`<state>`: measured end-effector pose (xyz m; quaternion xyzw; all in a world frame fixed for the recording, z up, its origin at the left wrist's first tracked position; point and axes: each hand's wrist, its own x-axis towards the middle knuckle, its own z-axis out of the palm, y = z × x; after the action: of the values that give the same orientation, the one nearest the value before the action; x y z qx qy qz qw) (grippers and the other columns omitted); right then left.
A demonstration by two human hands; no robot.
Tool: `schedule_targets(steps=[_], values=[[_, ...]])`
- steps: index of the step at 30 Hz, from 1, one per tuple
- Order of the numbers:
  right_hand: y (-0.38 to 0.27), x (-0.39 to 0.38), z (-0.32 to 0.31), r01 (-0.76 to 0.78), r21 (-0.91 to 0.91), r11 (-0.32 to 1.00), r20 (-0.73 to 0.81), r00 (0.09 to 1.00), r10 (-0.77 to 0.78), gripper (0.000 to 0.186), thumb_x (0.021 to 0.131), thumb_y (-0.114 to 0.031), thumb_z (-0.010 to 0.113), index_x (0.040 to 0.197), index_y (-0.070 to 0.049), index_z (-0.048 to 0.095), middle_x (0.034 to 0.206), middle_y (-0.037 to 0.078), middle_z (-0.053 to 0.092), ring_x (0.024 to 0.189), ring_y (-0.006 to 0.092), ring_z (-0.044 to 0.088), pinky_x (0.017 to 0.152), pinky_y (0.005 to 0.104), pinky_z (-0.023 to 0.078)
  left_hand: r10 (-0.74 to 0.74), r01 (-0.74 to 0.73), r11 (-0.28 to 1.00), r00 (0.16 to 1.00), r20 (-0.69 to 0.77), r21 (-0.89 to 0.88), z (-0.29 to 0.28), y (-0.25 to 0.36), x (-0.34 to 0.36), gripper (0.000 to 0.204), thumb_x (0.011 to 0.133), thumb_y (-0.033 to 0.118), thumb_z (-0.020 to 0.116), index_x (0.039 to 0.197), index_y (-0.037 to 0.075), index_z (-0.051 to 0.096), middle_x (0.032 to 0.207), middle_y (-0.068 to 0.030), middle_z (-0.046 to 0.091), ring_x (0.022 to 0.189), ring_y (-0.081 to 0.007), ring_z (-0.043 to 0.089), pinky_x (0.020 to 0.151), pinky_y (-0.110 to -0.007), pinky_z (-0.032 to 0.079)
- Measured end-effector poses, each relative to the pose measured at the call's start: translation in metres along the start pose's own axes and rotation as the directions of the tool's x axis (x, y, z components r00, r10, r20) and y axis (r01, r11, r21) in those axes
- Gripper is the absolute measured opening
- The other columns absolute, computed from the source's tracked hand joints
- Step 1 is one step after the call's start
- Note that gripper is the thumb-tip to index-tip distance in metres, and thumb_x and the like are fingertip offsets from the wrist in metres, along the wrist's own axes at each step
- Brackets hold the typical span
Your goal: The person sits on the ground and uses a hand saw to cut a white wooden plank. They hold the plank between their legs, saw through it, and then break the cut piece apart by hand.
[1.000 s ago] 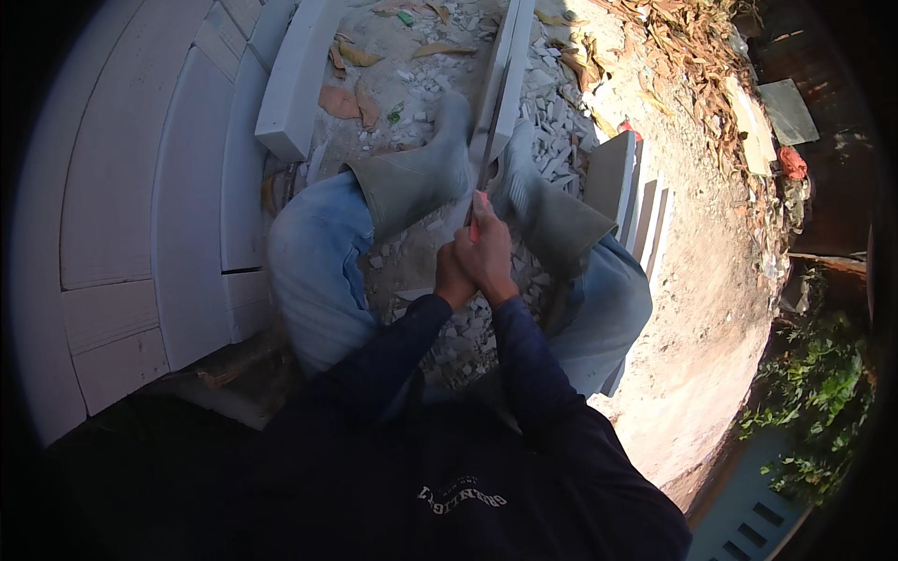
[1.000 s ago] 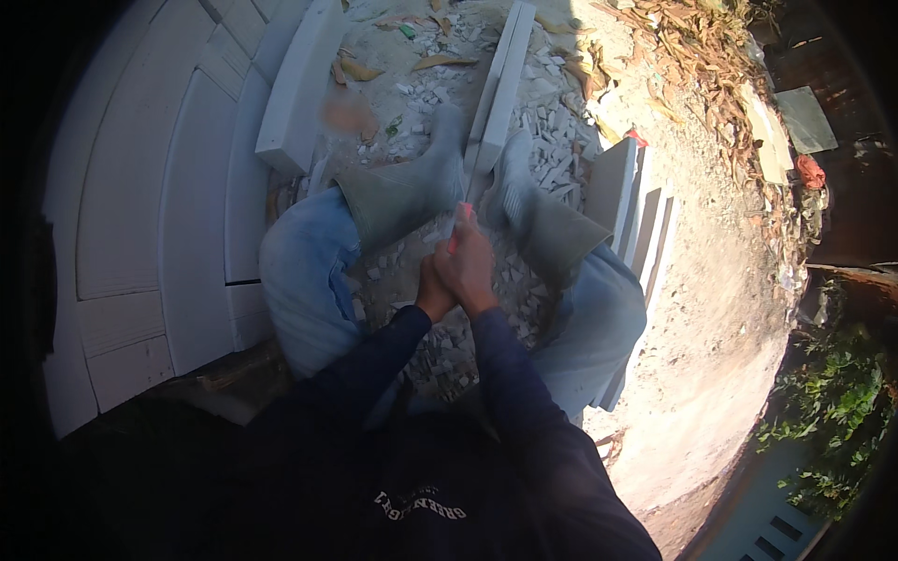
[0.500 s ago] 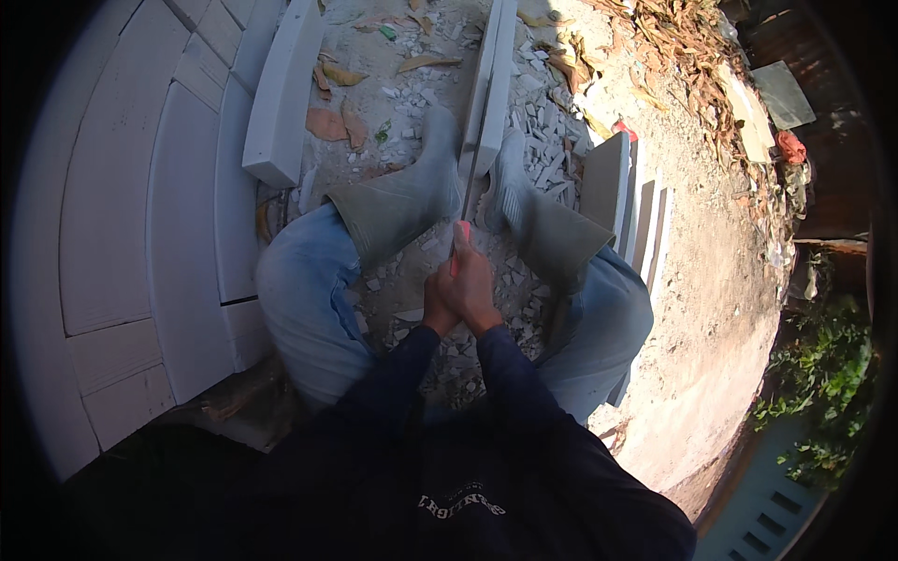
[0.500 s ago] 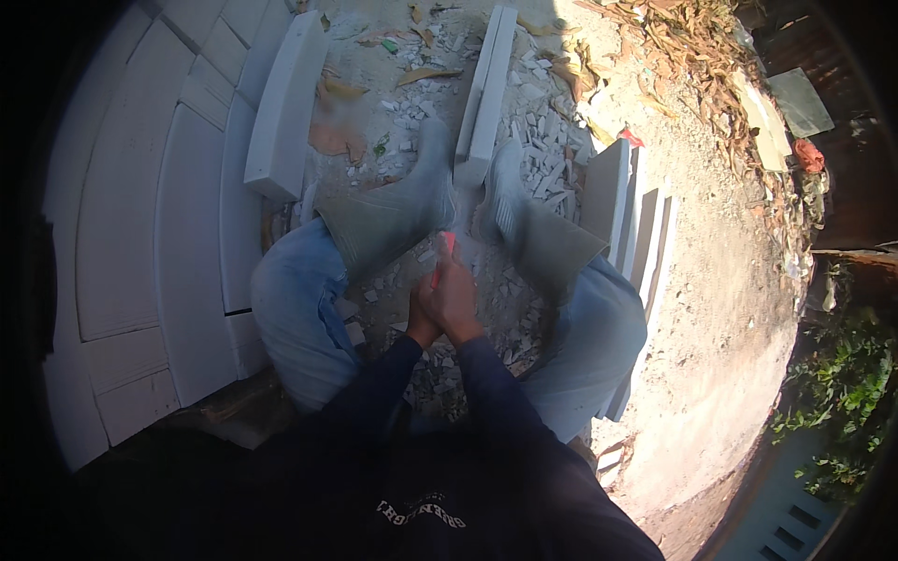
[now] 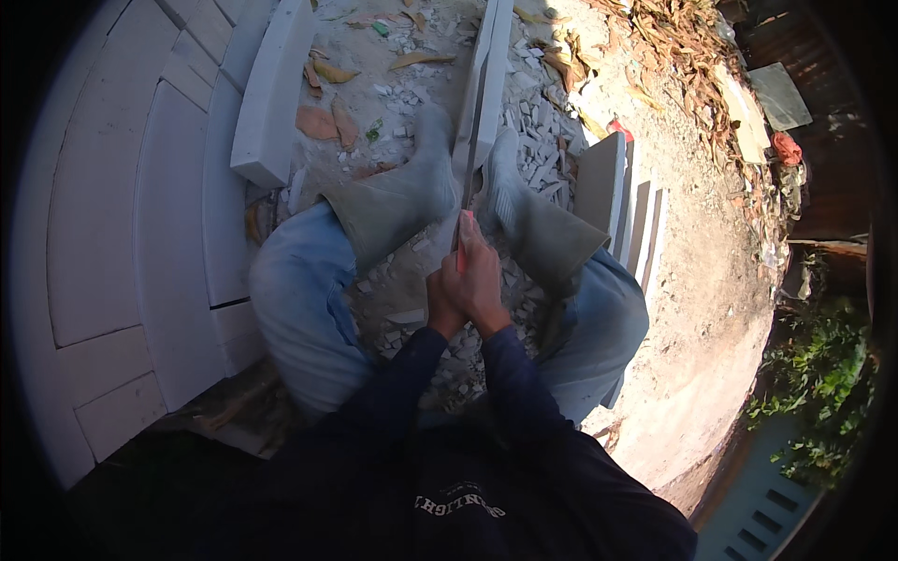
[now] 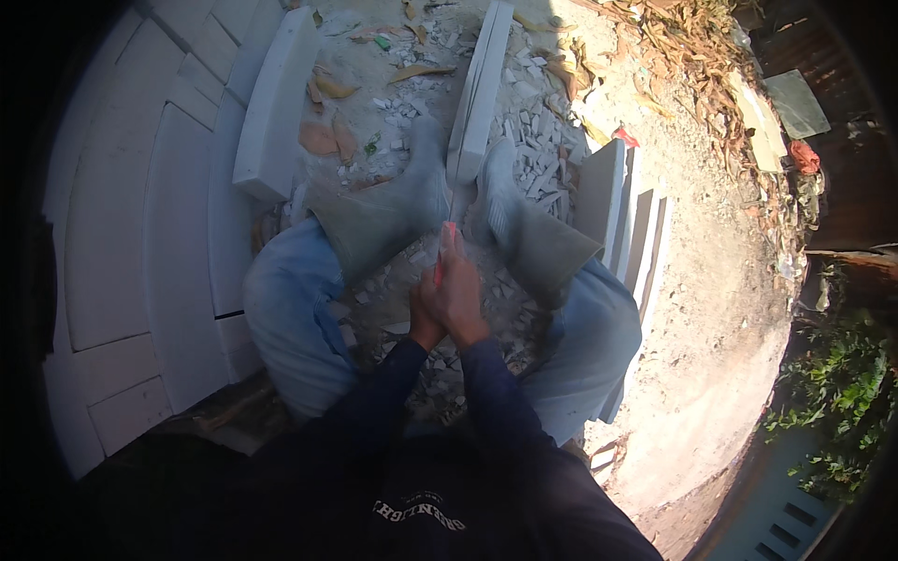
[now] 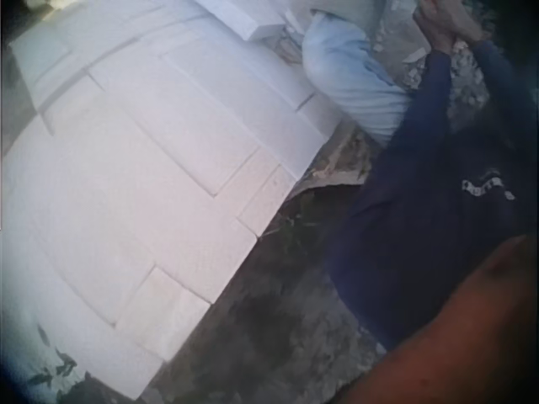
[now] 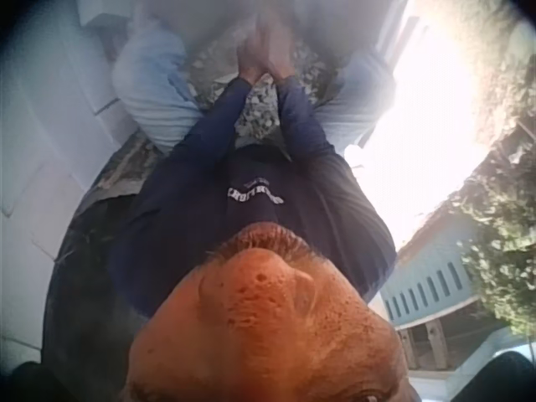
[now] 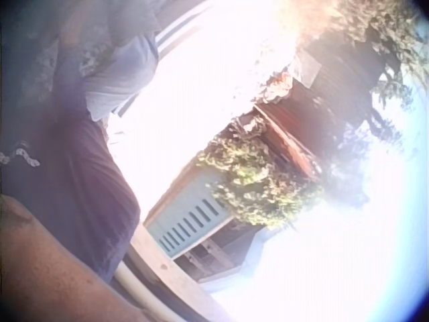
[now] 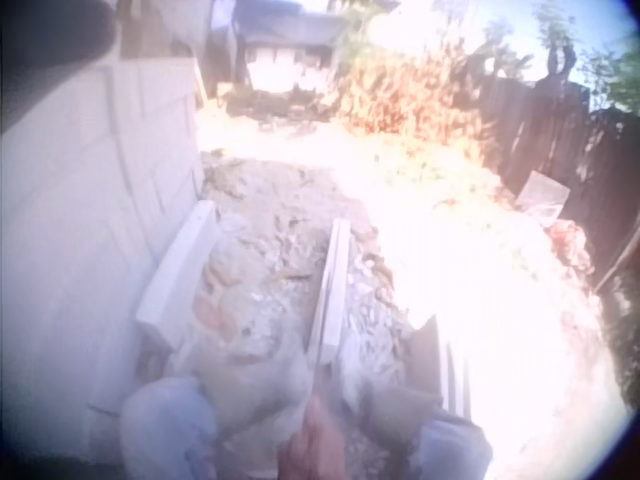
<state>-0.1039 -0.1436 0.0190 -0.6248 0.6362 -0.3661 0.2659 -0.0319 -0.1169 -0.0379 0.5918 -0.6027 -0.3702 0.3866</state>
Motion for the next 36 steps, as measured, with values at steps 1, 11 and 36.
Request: schedule_targets(steps=[1,11,36], values=[[0.001,0.005,-0.003,0.006,-0.012,1.0,-0.007,1.0,-0.006,0.065,0.078,-0.006,0.055,0.14,0.013,0.049,0.135,0.036,0.056,0.128,0.0455,0.055,0.11,0.0433,0.044,0.003,-0.003,1.0,1.0,-0.006,-0.027,0.001,0.003,0.006,0.045,0.083,0.028,0.079,0.111,-0.001,0.059,0.091,-0.0223,0.071,0.089,-0.042,0.07,0.076,-0.048,0.055],[0.018,0.149,-0.016,0.051,-0.101,0.994,-0.124,0.99,-0.064,0.058,0.078,-0.01,0.06,0.13,0.014,0.058,0.082,0.028,0.066,0.081,0.0449,0.067,0.076,0.0507,0.051,0.122,-0.122,0.992,0.992,-0.025,-0.011,0.031,0.007,0.155,0.029,0.079,0.025,0.078,0.093,0.0,0.071,0.089,-0.0234,0.073,0.091,-0.0413,0.071,0.076,-0.047,0.056],[-0.003,0.129,-0.006,-0.146,-0.183,0.972,0.07,0.984,0.161,0.033,0.074,-0.013,0.063,0.095,0.011,0.071,0.091,0.032,0.068,0.093,0.0466,0.067,0.089,0.049,0.051,-0.118,0.122,0.992,0.99,0.081,-0.039,-0.002,0.02,0.125,0.046,0.085,0.033,0.077,0.113,-0.002,0.065,0.101,-0.0257,0.072,0.102,-0.0414,0.07,0.086,-0.045,0.055]])
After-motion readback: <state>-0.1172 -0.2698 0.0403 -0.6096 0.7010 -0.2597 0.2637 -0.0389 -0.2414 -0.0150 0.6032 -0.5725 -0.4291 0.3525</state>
